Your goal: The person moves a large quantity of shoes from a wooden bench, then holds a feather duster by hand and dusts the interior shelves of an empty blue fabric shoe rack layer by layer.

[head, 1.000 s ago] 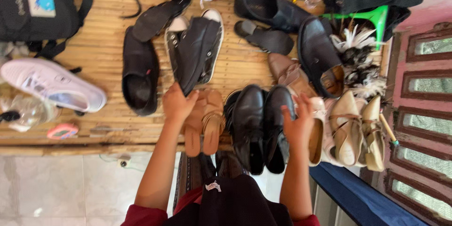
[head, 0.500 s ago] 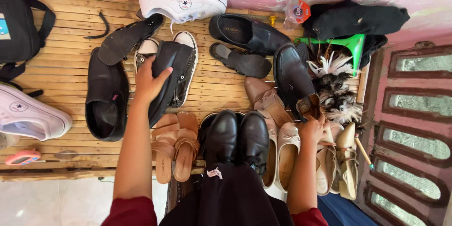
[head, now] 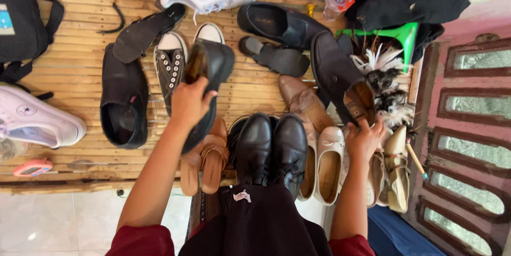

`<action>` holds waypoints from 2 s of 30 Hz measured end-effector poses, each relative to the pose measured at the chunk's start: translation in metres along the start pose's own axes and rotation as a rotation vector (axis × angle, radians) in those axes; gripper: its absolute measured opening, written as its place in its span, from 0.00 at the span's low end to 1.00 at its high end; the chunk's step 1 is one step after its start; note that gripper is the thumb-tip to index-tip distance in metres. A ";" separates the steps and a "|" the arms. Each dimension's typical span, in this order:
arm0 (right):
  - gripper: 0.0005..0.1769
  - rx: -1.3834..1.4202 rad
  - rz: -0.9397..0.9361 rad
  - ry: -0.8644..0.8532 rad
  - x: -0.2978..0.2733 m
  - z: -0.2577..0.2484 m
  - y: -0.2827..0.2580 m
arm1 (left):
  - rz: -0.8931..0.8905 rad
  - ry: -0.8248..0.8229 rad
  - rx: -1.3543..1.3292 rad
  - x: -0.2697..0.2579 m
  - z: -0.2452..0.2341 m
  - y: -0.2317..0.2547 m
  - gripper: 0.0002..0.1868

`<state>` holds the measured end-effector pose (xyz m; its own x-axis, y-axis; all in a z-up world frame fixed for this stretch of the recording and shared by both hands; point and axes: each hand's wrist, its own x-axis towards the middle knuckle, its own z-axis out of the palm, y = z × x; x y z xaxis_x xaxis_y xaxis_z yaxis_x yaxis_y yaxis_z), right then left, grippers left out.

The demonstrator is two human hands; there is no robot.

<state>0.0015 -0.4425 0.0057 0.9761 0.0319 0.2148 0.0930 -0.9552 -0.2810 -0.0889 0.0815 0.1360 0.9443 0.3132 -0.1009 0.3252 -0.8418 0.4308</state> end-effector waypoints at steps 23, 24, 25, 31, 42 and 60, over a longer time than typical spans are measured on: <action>0.16 1.058 -0.268 -0.133 -0.247 -0.172 -0.279 | 0.471 0.425 0.449 -0.380 -0.146 -0.181 0.06; 0.15 0.938 -0.339 -0.111 -0.258 -0.167 -0.294 | 0.471 0.424 0.448 -0.394 -0.147 -0.189 0.06; 0.14 0.816 -0.407 -0.090 -0.270 -0.161 -0.309 | 0.412 0.445 0.436 -0.407 -0.149 -0.195 0.05; 0.14 0.755 -0.425 -0.013 -0.349 -0.102 -0.393 | 0.287 0.475 0.474 -0.440 -0.153 -0.216 0.04; 0.28 0.358 -0.464 -0.186 -0.398 -0.006 -0.405 | 0.378 0.490 0.447 -0.432 -0.152 -0.213 0.04; 0.29 0.622 -0.623 -0.077 -0.365 -0.157 -0.360 | 1.201 0.257 0.448 -0.298 -0.072 -0.082 0.02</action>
<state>-0.4191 -0.1565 0.1752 0.7210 0.5345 0.4411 0.6804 -0.4251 -0.5970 -0.4001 0.0892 0.1957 0.6345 -0.6990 0.3299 -0.6737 -0.7093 -0.2074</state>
